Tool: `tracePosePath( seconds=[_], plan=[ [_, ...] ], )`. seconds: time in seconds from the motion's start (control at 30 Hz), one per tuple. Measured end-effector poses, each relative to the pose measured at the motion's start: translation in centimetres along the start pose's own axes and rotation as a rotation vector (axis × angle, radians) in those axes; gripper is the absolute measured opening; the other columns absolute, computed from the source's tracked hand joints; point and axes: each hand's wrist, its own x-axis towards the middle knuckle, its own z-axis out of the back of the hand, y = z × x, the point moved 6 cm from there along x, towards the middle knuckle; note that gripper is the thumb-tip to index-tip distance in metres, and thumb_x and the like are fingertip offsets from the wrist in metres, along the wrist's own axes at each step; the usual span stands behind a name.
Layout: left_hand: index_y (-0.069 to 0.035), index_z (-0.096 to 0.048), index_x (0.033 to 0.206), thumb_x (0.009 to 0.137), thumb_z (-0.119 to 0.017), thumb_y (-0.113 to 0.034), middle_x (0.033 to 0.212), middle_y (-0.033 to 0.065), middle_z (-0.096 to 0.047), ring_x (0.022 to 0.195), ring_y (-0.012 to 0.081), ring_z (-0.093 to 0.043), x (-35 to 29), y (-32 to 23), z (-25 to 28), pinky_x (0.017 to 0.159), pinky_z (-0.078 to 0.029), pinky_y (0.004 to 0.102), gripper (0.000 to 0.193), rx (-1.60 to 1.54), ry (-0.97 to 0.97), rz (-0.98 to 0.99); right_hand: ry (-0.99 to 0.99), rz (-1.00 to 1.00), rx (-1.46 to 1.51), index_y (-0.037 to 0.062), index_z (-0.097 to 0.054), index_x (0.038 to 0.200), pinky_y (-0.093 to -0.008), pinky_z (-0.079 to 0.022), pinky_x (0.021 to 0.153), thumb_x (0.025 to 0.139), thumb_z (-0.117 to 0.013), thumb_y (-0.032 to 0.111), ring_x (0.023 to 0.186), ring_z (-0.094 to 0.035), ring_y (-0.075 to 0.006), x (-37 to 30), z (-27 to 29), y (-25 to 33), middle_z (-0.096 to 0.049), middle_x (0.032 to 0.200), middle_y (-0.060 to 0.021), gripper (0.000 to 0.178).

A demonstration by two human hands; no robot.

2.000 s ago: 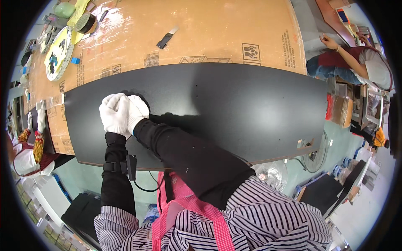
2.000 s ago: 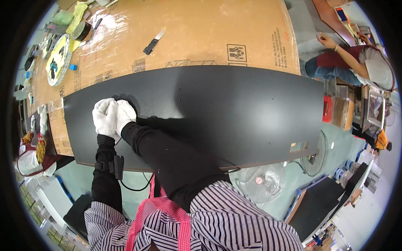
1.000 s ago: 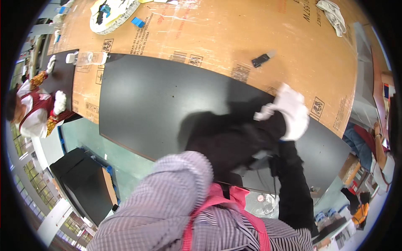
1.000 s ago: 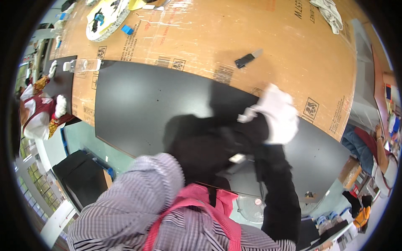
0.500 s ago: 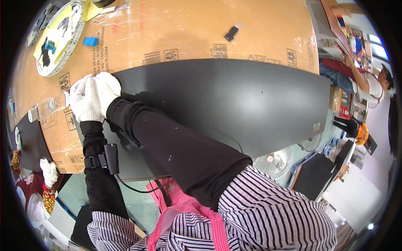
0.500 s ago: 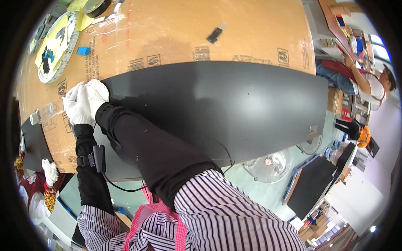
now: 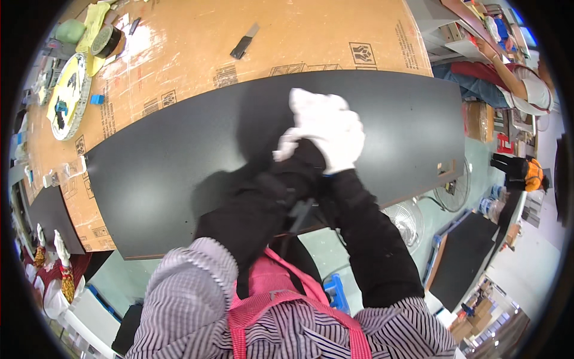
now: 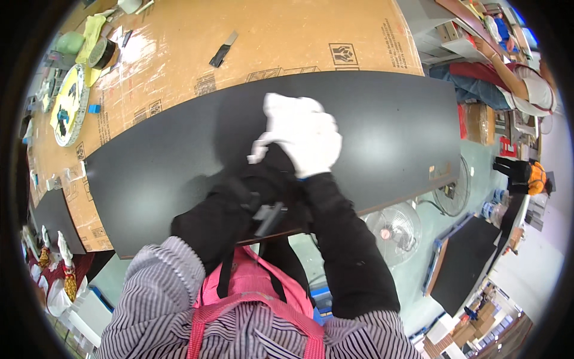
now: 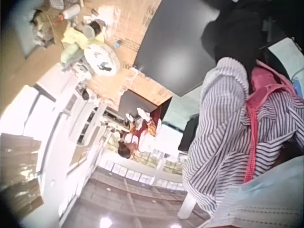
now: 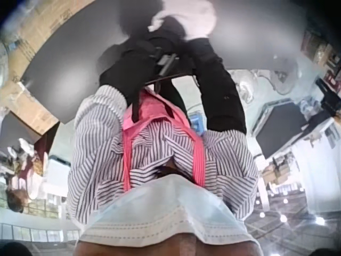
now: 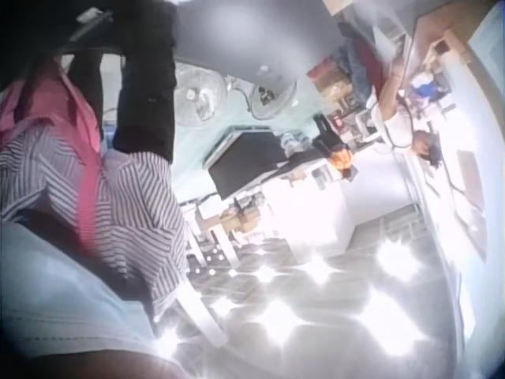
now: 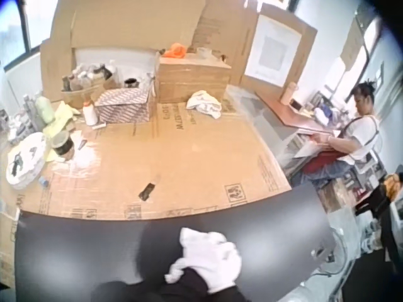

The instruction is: Wiping down black furniture panels with a white cloth in a furniture manufacturing workshop.

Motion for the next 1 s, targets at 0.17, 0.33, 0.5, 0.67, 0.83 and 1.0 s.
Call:
tracePosePath(
  seconds=[0.17,0.33,0.5,0.67,0.83,1.0],
  plan=[
    [-0.023,-0.058,0.094,0.090,-0.061,-0.039,0.093,0.0015,-0.054,0.090,0.0233,-0.058,4.6,11.4,-9.8,0.067,-0.050,0.0448,0.017,0.688,0.162,-0.082,0.070,-0.036,-0.343,0.0182,-0.071,0.089,-0.0383,-0.058,0.069,0.077,-0.079,0.052,0.081,-0.073,-0.0203,4.2,9.2,-10.1,-0.072,0.094,-0.0002,0.037],
    [-0.026,-0.071,0.086,0.072,-0.070,-0.043,0.098,0.0000,-0.060,0.103,0.0233,-0.060,5.1,17.2,-11.8,0.093,-0.044,0.0434,0.021,2.096,0.294,-0.200,0.171,0.008,-0.412,0.0180,-0.071,0.087,-0.0397,-0.057,0.068,0.076,-0.078,0.049,0.080,-0.073,-0.0212,3.6,8.6,-10.6,-0.072,0.092,-0.0017,0.034],
    [-0.026,-0.068,0.092,0.058,-0.077,-0.043,0.101,0.0011,-0.059,0.106,0.0207,-0.059,0.8,9.9,-5.4,0.099,-0.044,0.0413,0.039,2.581,0.413,-0.176,0.240,0.136,-0.420,0.0178,-0.071,0.085,-0.0412,-0.057,0.067,0.076,-0.077,0.046,0.080,-0.073,-0.0221,-1.0,4.2,-2.0,-0.072,0.089,-0.0033,0.031],
    [-0.024,-0.066,0.103,0.053,-0.084,-0.043,0.094,0.0006,-0.061,0.093,0.0232,-0.063,-8.2,-7.4,2.4,0.080,-0.055,0.0444,0.056,2.206,0.143,-0.135,0.378,0.327,-0.294,0.0176,-0.071,0.083,-0.0426,-0.056,0.065,0.075,-0.077,0.043,0.080,-0.073,-0.0229,-9.7,-6.4,10.9,-0.073,0.086,-0.0048,0.027],
    [-0.014,-0.079,0.105,0.083,-0.072,-0.029,0.099,0.0082,-0.076,0.093,0.0300,-0.071,-18.9,-32.3,15.3,0.088,-0.057,0.0428,0.028,1.282,-0.401,-0.539,0.519,0.585,-0.040,0.0174,-0.071,0.081,-0.0441,-0.055,0.064,0.075,-0.076,0.040,0.079,-0.073,-0.0238,-17.9,-20.8,29.3,-0.073,0.084,-0.0064,0.024],
    [-0.012,-0.069,0.133,0.087,-0.071,-0.015,0.128,0.0141,-0.069,0.125,0.0321,-0.061,-29.5,-46.0,21.4,0.107,-0.051,0.0433,0.047,2.596,-0.321,-0.345,0.672,0.758,0.114,0.0172,-0.071,0.079,-0.0455,-0.055,0.062,0.075,-0.075,0.038,0.079,-0.073,-0.0246,-26.5,-30.4,42.1,-0.074,0.081,-0.0080,0.021]
  ],
)
